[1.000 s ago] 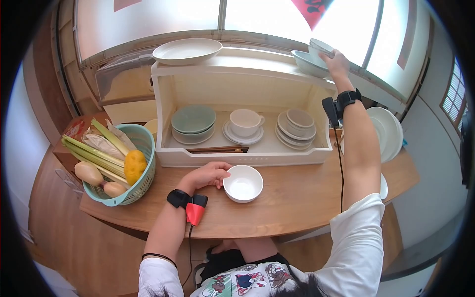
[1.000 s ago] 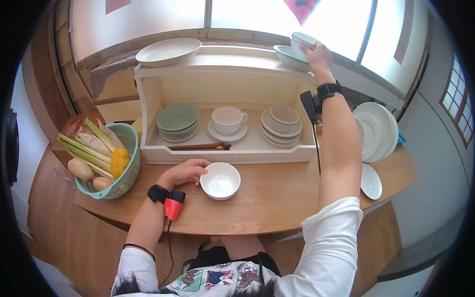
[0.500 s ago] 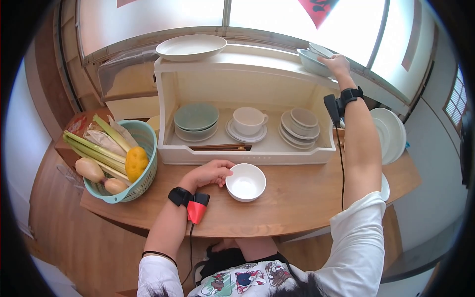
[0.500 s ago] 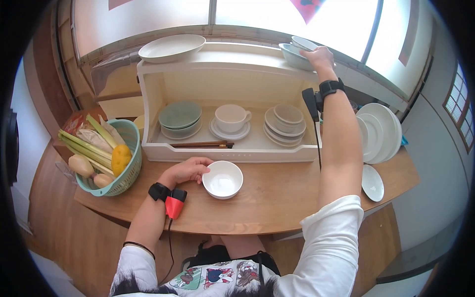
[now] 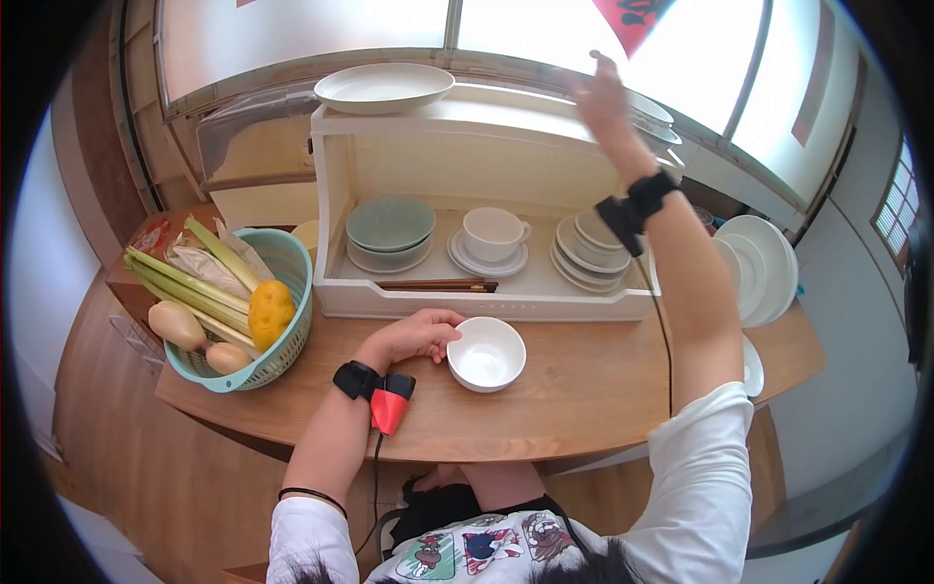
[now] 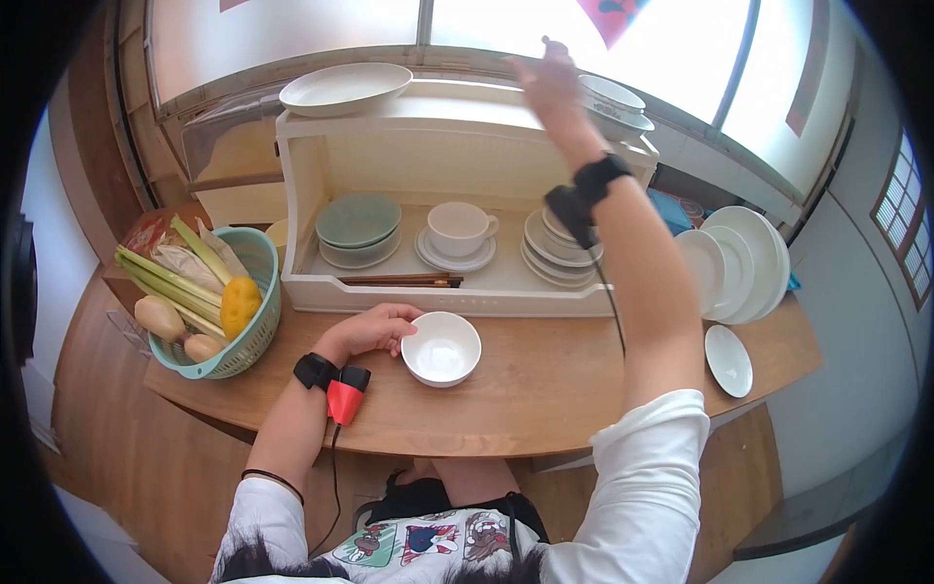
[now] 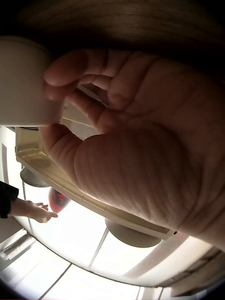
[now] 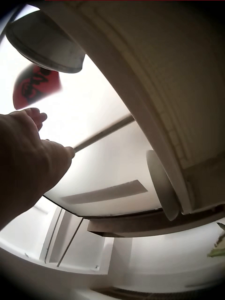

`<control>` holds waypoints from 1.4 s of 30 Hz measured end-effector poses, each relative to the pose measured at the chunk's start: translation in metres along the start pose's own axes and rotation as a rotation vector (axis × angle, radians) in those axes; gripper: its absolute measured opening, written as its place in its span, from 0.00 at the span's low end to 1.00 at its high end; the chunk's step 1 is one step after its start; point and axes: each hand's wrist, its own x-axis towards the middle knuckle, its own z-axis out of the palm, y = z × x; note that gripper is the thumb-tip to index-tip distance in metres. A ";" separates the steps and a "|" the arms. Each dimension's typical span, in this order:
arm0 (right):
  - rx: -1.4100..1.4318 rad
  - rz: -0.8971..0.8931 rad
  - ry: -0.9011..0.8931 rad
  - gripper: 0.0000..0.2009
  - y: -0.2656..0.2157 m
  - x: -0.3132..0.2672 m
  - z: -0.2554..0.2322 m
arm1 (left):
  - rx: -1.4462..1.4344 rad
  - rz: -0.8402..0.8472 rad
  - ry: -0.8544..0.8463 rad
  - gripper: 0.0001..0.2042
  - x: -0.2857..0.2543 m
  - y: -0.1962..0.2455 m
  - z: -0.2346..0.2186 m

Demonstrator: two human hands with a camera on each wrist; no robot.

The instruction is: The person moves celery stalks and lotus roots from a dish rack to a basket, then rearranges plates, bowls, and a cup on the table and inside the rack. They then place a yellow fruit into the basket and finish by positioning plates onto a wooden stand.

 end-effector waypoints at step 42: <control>-0.199 0.016 -0.538 0.21 -0.161 -0.042 0.015 | 0.091 -0.014 0.110 0.17 -0.002 0.006 0.010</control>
